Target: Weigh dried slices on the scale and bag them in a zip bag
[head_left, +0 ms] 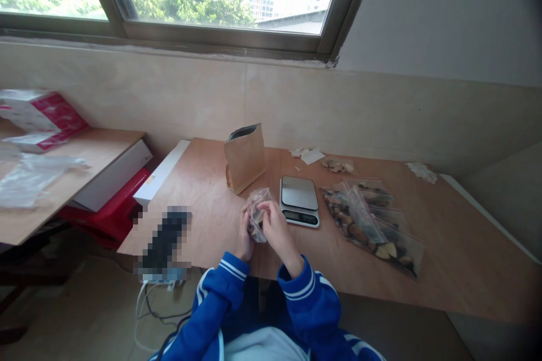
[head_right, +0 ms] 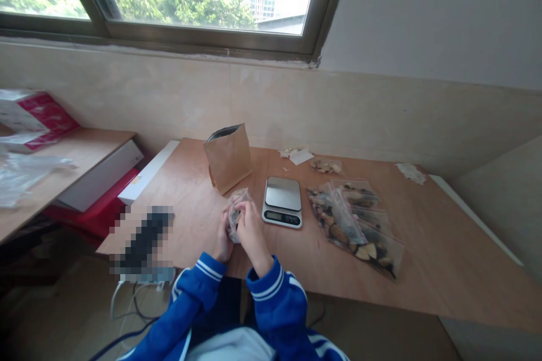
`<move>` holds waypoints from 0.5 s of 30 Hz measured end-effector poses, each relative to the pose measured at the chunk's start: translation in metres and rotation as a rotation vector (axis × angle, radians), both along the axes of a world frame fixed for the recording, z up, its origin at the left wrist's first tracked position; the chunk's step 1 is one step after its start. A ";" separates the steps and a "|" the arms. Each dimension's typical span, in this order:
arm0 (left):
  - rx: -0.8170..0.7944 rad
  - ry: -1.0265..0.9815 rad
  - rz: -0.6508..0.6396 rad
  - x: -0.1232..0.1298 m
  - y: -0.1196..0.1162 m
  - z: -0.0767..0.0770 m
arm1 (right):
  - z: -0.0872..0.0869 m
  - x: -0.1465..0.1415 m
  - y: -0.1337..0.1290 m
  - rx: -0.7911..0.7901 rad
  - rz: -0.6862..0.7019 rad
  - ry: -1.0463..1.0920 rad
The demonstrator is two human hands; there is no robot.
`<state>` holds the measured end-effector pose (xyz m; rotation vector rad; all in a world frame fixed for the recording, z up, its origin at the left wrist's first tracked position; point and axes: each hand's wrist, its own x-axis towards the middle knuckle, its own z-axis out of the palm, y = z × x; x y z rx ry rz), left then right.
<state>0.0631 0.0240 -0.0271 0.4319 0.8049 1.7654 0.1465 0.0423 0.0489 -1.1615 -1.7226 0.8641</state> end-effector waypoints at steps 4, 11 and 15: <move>-0.013 0.017 -0.021 -0.001 -0.004 0.007 | -0.023 0.004 0.011 -0.103 -0.125 0.016; 0.005 -0.016 -0.097 -0.001 -0.005 0.007 | -0.040 0.009 0.029 -0.174 -0.004 0.018; 0.042 0.039 -0.090 -0.001 -0.002 0.003 | -0.040 0.009 0.028 -0.142 0.101 0.118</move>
